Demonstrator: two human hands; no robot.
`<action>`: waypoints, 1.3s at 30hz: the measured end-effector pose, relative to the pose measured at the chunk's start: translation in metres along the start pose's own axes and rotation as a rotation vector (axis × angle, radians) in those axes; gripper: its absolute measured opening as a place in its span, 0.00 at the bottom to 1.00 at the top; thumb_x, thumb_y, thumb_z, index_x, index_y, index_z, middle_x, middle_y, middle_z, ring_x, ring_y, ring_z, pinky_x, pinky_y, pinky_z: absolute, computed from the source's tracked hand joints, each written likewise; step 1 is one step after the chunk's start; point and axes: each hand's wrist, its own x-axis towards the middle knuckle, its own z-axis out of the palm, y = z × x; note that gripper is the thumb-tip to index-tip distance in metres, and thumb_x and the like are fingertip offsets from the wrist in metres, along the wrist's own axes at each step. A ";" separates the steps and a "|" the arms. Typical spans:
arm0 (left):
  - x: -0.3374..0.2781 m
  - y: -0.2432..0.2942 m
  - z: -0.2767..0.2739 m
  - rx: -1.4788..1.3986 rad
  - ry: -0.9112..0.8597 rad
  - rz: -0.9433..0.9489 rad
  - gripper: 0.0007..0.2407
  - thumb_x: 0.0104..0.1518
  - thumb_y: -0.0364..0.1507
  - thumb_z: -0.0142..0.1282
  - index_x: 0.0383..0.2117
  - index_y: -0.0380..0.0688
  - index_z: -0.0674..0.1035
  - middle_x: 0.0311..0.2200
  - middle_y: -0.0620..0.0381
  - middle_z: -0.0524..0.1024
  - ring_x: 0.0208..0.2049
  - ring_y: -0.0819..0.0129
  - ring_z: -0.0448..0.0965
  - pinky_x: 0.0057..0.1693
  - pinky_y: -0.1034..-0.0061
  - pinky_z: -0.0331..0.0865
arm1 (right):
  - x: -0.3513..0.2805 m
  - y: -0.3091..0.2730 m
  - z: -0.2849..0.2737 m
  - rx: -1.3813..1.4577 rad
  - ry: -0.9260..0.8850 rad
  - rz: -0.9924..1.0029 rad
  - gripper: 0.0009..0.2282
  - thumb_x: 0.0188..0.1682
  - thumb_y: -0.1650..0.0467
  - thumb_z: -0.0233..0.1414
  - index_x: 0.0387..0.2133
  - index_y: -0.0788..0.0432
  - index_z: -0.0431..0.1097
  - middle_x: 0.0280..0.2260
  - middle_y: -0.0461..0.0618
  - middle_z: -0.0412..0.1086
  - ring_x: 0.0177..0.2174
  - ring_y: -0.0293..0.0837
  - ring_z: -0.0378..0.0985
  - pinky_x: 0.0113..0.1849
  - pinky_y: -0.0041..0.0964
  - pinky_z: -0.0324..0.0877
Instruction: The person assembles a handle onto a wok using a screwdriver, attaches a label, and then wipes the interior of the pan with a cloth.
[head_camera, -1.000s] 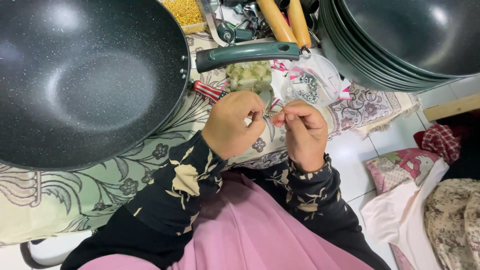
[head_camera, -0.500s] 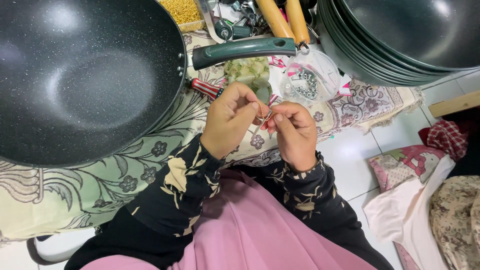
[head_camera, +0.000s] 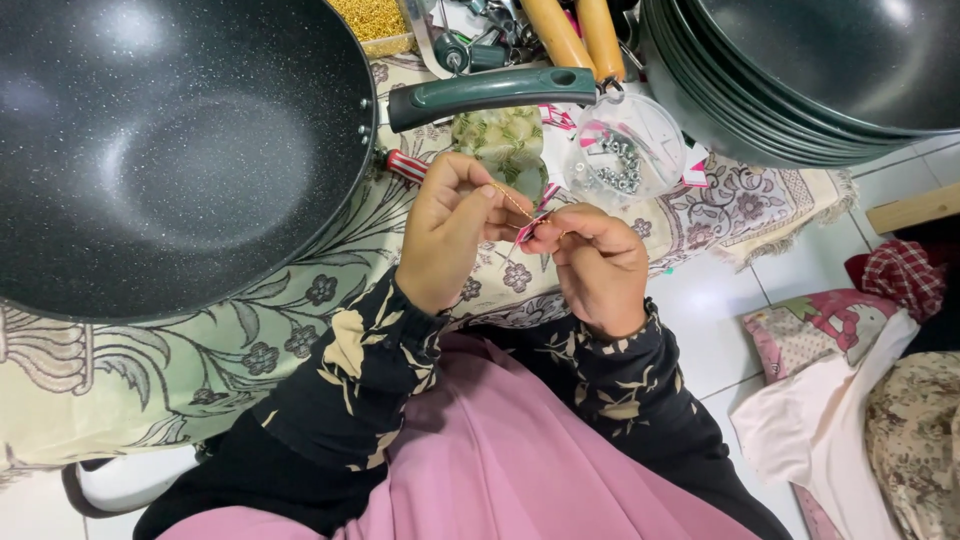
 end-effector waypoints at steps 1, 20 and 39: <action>0.000 0.000 0.000 0.000 0.000 -0.001 0.03 0.65 0.21 0.40 0.40 0.42 0.63 0.31 0.32 0.79 0.32 0.47 0.85 0.37 0.56 0.84 | 0.000 0.001 0.000 0.000 0.001 0.000 0.14 0.44 0.89 0.40 0.41 0.78 0.69 0.31 0.74 0.69 0.33 0.65 0.84 0.37 0.48 0.83; -0.003 0.062 0.035 0.939 -0.062 0.635 0.05 0.55 0.20 0.60 0.34 0.45 0.81 0.27 0.59 0.75 0.30 0.66 0.77 0.41 0.74 0.77 | 0.006 -0.027 0.017 -0.431 -0.084 -0.221 0.08 0.44 0.87 0.57 0.37 0.78 0.73 0.31 0.71 0.73 0.32 0.53 0.81 0.34 0.44 0.80; 0.029 0.040 0.054 1.065 -0.106 0.954 0.05 0.57 0.21 0.55 0.29 0.51 0.75 0.25 0.65 0.68 0.27 0.64 0.75 0.42 0.73 0.74 | 0.023 -0.006 0.005 -0.398 0.167 -0.234 0.08 0.52 0.81 0.52 0.42 0.77 0.72 0.39 0.69 0.75 0.41 0.52 0.79 0.46 0.44 0.73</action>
